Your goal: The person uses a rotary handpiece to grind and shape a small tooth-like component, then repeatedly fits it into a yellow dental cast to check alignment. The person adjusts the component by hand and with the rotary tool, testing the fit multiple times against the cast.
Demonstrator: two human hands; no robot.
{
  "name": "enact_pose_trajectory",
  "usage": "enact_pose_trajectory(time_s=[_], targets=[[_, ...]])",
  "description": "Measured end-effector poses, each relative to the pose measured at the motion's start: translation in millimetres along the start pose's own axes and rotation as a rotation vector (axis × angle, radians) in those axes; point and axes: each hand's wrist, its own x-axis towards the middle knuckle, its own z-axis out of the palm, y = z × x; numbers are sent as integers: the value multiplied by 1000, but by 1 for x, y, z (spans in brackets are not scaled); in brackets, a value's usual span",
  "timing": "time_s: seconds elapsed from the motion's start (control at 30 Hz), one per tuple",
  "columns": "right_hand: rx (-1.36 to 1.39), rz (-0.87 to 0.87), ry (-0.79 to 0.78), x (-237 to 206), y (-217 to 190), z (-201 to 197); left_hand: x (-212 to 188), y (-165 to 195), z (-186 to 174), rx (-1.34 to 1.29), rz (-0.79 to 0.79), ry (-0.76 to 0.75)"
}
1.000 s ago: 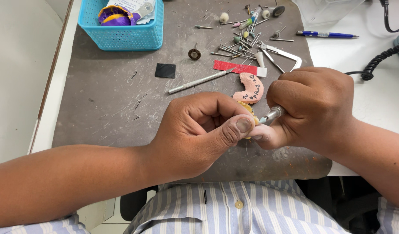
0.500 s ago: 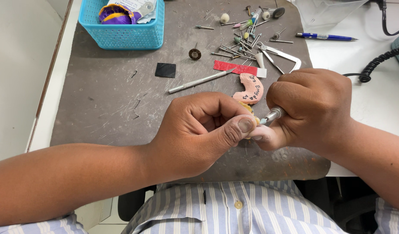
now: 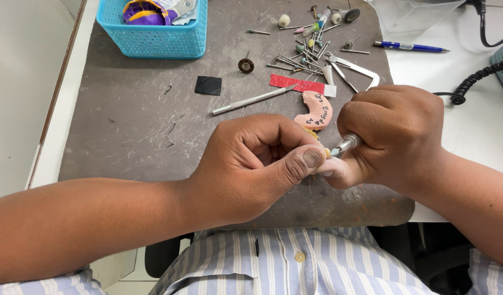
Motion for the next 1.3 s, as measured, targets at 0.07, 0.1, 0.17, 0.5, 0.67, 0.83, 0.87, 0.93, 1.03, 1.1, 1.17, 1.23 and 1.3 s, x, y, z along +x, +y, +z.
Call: enact_pose_trajectory(time_s=[0.07, 0.1, 0.17, 0.5, 0.67, 0.83, 0.87, 0.93, 1.03, 1.1, 1.17, 1.23, 1.3], targets=[[2, -5, 2, 0, 0, 0, 0, 0, 0, -8, -5, -1], [3, -6, 3, 0, 0, 0, 0, -1, 0, 0, -5, 0], [1, -5, 3, -1, 0, 0, 1, -1, 0, 4, -2, 0], [1, -6, 8, -2, 0, 0, 0, 1, 0, 31, 13, -11], [-13, -10, 13, -2, 0, 1, 1, 1, 1, 39, 14, -5], [-18, -20, 26, -1, -1, 0, 2, 1, 1, 40, 23, -11], [-18, -19, 26, -1, -1, 0, 2, 1, 0, 48, 20, -10], [-20, -19, 27, -1, -1, 0, 1, 2, 0, 64, 14, -8], [-22, -18, 27, -1, 0, -1, 1, 2, 0, 69, 1, -3], [-18, -12, 19, -1, 0, -1, 1, 1, 0, 42, 12, -13], [-17, -13, 17, -2, 0, -1, 1, 0, 0, 34, 24, -22], [-14, -13, 16, -2, 0, 0, 1, 0, -1, 42, 33, -28], [-9, -14, 18, -2, 0, 0, 1, -1, -1, 36, 32, -27]])
